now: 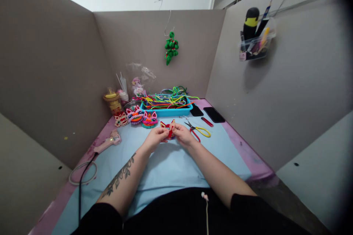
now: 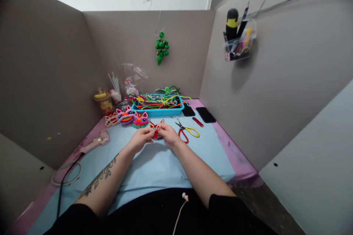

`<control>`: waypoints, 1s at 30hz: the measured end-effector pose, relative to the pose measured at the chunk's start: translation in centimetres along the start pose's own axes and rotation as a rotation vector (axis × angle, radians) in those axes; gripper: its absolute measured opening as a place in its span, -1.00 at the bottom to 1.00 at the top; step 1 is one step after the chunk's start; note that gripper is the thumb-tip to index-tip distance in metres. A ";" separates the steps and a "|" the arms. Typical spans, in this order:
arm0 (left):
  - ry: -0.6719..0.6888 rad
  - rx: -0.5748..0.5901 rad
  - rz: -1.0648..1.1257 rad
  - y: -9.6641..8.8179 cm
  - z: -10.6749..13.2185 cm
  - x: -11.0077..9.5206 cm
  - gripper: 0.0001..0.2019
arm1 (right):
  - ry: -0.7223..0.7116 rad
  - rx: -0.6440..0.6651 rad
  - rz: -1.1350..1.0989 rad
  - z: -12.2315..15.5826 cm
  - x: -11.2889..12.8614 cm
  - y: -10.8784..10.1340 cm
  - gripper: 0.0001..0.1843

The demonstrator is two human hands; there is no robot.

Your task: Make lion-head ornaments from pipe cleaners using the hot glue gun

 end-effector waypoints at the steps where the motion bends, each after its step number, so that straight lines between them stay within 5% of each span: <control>1: -0.033 0.033 0.052 0.2 0.1 0.0 -0.70 | -0.010 0.018 -0.037 0.0 0.1 0.2 -0.62; 8: -0.228 0.151 0.327 1.1 0.4 0.4 -0.69 | -0.010 -0.025 -0.175 0.0 0.3 0.5 -0.68; 13: -0.193 0.150 0.343 1.5 0.5 0.0 -0.71 | -0.012 0.002 -0.186 -0.2 -0.2 0.2 -0.69; 18: 0.038 0.040 0.111 1.1 0.4 -0.4 -0.70 | -0.018 -0.039 -0.133 -0.3 -0.3 -0.2 -0.65; 25: 0.458 -0.169 -0.572 0.6 1.0 -1.2 -0.76 | -0.116 -0.146 0.223 0.1 0.7 -0.4 -0.73; 27: 0.477 -0.153 -0.629 0.8 1.1 -1.4 -0.76 | -0.125 -0.140 0.299 0.1 0.9 -0.5 -0.72; 30: 0.332 -0.097 -0.513 0.9 0.9 -1.1 -0.72 | -0.114 -0.116 0.314 0.0 1.0 -0.6 -0.70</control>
Point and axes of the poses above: each hand's wrist, its own z-axis away from the middle knuckle, its own y-axis out of the palm, x = y × z, the point moved 2 cm from there along -z, towards the middle knuckle, and after that the axes turned 4 degrees about z, right-handed, at the moved point
